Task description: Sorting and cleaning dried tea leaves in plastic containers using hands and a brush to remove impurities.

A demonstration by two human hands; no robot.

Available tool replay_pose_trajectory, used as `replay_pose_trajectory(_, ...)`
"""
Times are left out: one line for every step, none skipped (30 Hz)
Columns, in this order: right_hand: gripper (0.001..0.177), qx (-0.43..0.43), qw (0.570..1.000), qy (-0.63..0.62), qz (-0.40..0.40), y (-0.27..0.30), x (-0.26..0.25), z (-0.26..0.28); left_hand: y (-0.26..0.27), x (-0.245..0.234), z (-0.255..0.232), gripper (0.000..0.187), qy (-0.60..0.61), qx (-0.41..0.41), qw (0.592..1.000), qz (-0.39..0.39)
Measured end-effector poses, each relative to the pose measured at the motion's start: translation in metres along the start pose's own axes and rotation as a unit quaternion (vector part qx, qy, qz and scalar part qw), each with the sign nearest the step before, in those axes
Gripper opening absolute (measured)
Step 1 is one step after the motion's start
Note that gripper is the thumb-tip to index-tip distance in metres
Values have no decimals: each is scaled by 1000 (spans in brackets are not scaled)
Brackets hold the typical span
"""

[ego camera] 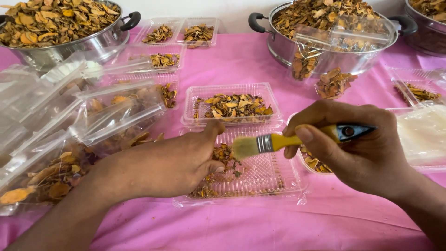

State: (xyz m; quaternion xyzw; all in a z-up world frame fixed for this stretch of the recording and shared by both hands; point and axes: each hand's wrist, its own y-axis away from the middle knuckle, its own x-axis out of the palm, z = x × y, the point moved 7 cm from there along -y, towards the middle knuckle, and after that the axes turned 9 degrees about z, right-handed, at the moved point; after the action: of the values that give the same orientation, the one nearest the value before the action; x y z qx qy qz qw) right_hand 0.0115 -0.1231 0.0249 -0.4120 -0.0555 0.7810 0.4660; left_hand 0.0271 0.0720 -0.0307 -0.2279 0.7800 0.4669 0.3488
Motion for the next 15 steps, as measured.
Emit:
replay_pose_trajectory(24, 10, 1000, -5, -13, 1, -2, -2, 3, 1, -1, 54, 3, -9, 1000, 20)
replay_pose_trajectory(23, 20, 999, -8, -28, 2, -5, -4, 5, 1, -3, 39, 3, -17, 999, 38)
replay_pose_trajectory(23, 19, 999, -7, -29, 2, -5, -6, 5, 2, 0, 39, 2, -16, 999, 38)
replay_pose_trajectory(21, 20, 999, -11, -27, 2, -5, -8, 5, 3, 7, 25, -31, -47, 997, 46)
replay_pose_trajectory(20, 21, 999, -15, -25, 2, -4, -10, 5, 4, 14, 12, -63, -78, 994, 53)
replay_pose_trajectory(20, 20, 999, -13, -26, 2, -4, -11, 4, 4, 18, 12, -64, -77, 994, 51)
replay_pose_trajectory(19, 13, 1000, 5, -14, 2, -2, -10, 3, 4, 19, 6, -78, -59, 994, 41)
replay_pose_trajectory(18, 7, 1000, 21, 1, 3, 2, -9, 2, 6, 22, 5, -90, -43, 994, 33)
replay_pose_trajectory(18, 8, 1000, 21, 2, 2, 4, -10, 2, 5, 18, 5, -90, -42, 995, 33)
replay_pose_trajectory(19, 14, 999, 44, 22, 1, 7, -10, 3, 2, 18, 8, -95, -66, 993, 31)
replay_pose_trajectory(19, 21, 997, 68, 43, 0, 10, -10, 4, 0, 17, 12, -101, -90, 990, 29)
replay_pose_trajectory(19, 16, 996, 72, 42, -1, 12, -9, 3, -1, 17, 12, -102, -90, 990, 23)
replay_pose_trajectory(16, -10, 996, 77, 42, -2, 15, -6, 2, -2, 17, 15, -111, -89, 990, 16)
replay_pose_trajectory(14, -32, 995, 80, 44, -1, 20, -2, 1, 0, 18, 23, -118, -88, 989, 14)
replay_pose_trajectory(14, -34, 995, 80, 45, 0, 20, -3, 0, 0, 19, 23, -118, -89, 989, 13)
